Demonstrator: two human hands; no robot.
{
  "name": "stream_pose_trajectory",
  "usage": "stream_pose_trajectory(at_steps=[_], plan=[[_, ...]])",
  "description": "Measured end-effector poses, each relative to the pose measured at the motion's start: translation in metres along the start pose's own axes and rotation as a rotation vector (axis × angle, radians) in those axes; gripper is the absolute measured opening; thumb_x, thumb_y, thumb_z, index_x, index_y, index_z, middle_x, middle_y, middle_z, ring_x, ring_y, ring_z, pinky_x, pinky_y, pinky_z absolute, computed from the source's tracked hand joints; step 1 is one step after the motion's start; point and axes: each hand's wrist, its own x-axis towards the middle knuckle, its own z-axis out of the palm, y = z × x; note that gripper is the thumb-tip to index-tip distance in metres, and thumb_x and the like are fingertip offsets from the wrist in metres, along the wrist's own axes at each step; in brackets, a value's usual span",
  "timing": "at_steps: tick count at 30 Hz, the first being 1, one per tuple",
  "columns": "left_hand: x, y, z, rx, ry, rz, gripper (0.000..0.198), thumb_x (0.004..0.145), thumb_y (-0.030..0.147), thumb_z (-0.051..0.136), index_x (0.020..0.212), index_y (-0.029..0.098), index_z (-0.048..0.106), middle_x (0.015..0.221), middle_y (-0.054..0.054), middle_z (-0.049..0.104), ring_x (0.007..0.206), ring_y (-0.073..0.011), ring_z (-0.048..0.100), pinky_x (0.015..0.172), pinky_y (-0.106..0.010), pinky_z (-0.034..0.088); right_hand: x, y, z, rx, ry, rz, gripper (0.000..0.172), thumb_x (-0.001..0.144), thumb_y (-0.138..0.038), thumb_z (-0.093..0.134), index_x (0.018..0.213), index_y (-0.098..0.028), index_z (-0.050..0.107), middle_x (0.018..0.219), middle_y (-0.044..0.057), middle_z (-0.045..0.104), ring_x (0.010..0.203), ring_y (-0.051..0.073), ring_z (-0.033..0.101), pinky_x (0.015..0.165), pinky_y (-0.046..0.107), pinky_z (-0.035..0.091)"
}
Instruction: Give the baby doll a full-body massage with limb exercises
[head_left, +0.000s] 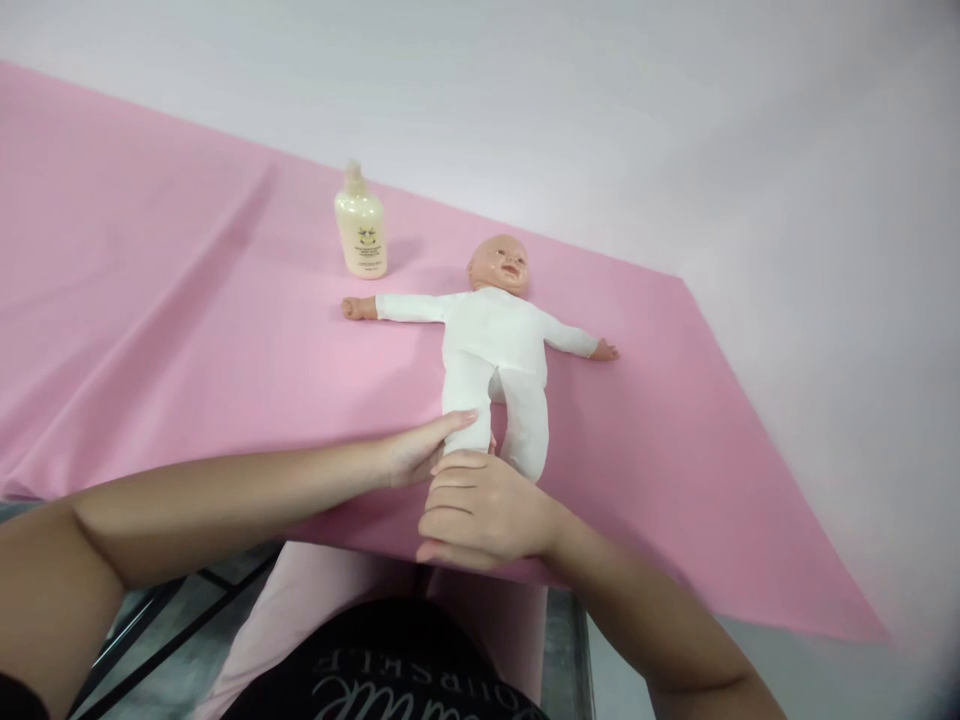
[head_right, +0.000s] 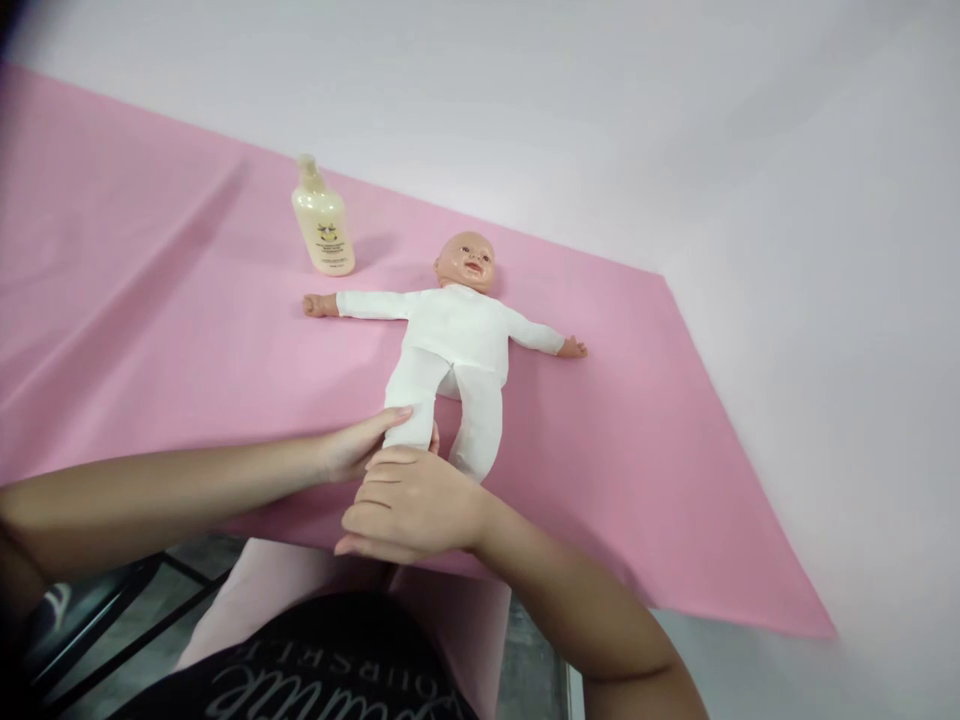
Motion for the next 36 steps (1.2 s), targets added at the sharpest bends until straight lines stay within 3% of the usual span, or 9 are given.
stream_pose_trajectory(at_steps=[4, 10, 16, 20, 25, 28, 31, 33, 36], plan=[[0.001, 0.003, 0.002, -0.032, -0.037, 0.044, 0.054, 0.072, 0.065, 0.075, 0.084, 0.012, 0.069, 0.079, -0.006, 0.071, 0.075, -0.0176, 0.065, 0.080, -0.031, 0.052, 0.001, -0.002, 0.002, 0.068, -0.021, -0.032, 0.033, 0.103, -0.037, 0.043, 0.085, -0.020, 0.065, 0.075, -0.001, 0.066, 0.072, 0.013, 0.055, 0.088, 0.030, 0.047], [0.002, 0.004, 0.002, -0.101, 0.007, 0.005, 0.046, 0.079, 0.058, 0.072, 0.085, 0.013, 0.067, 0.080, -0.008, 0.071, 0.076, -0.0195, 0.068, 0.080, -0.033, 0.054, 0.003, -0.005, 0.006, 0.024, -0.066, -0.009, 0.037, 0.103, -0.033, 0.044, 0.073, -0.022, 0.061, 0.069, -0.002, 0.064, 0.065, 0.012, 0.054, 0.091, 0.030, 0.048], [-0.001, 0.010, 0.009, -0.190, 0.078, -0.041, 0.042, 0.093, 0.052, 0.057, 0.087, 0.011, 0.067, 0.077, -0.008, 0.070, 0.070, -0.0179, 0.067, 0.076, -0.033, 0.056, 0.008, -0.014, -0.002, 0.240, -0.056, 0.070, 0.031, 0.104, -0.020, 0.036, 0.094, -0.020, 0.066, 0.073, -0.003, 0.068, 0.068, 0.010, 0.060, 0.104, 0.027, 0.045], [0.000, 0.011, 0.011, -0.200, 0.096, -0.024, 0.046, 0.096, 0.053, 0.053, 0.085, 0.011, 0.068, 0.074, -0.009, 0.069, 0.069, -0.0180, 0.067, 0.074, -0.033, 0.057, 0.002, -0.018, -0.019, 0.300, -0.012, 0.127, 0.028, 0.104, -0.037, 0.044, 0.106, -0.018, 0.064, 0.086, 0.001, 0.071, 0.083, 0.013, 0.064, 0.100, 0.030, 0.049], [0.002, 0.010, 0.009, -0.203, 0.143, -0.011, 0.049, 0.097, 0.055, 0.047, 0.089, 0.011, 0.069, 0.075, -0.010, 0.070, 0.068, -0.0199, 0.068, 0.070, -0.034, 0.058, -0.035, -0.043, -0.034, 0.305, 0.222, 0.423, 0.030, 0.099, -0.044, 0.054, 0.118, -0.022, 0.060, 0.118, 0.008, 0.069, 0.116, 0.020, 0.061, 0.106, 0.041, 0.049], [0.003, 0.013, 0.007, -0.181, 0.195, -0.015, 0.050, 0.096, 0.056, 0.049, 0.090, 0.011, 0.069, 0.076, -0.011, 0.071, 0.067, -0.0206, 0.068, 0.070, -0.035, 0.058, -0.062, -0.066, -0.021, 0.163, 0.291, 0.661, 0.031, 0.092, -0.041, 0.066, 0.118, -0.025, 0.061, 0.137, 0.011, 0.057, 0.131, 0.029, 0.052, 0.108, 0.049, 0.048], [0.004, 0.017, 0.006, -0.165, 0.278, 0.016, 0.041, 0.094, 0.050, 0.057, 0.093, 0.011, 0.069, 0.079, -0.009, 0.072, 0.069, -0.0191, 0.068, 0.072, -0.032, 0.058, -0.081, -0.084, 0.003, 0.028, 0.344, 0.902, 0.049, 0.085, -0.036, 0.074, 0.130, -0.026, 0.056, 0.154, 0.015, 0.036, 0.138, 0.035, 0.045, 0.103, 0.053, 0.053], [0.005, 0.019, 0.006, -0.155, 0.335, 0.060, 0.033, 0.093, 0.044, 0.061, 0.098, 0.013, 0.068, 0.082, -0.008, 0.072, 0.071, -0.0184, 0.068, 0.074, -0.031, 0.058, -0.088, -0.090, 0.017, -0.004, 0.379, 1.043, 0.062, 0.083, -0.033, 0.075, 0.139, -0.027, 0.049, 0.154, 0.016, 0.033, 0.134, 0.034, 0.049, 0.096, 0.049, 0.058], [0.008, 0.019, 0.005, -0.126, 0.427, 0.233, 0.024, 0.091, 0.033, 0.063, 0.110, 0.017, 0.061, 0.099, -0.006, 0.071, 0.087, -0.0187, 0.068, 0.084, -0.031, 0.057, -0.090, -0.092, 0.030, 0.032, 0.425, 1.145, 0.062, 0.086, -0.026, 0.071, 0.142, -0.027, 0.044, 0.133, 0.013, 0.051, 0.118, 0.027, 0.061, 0.091, 0.043, 0.061]])
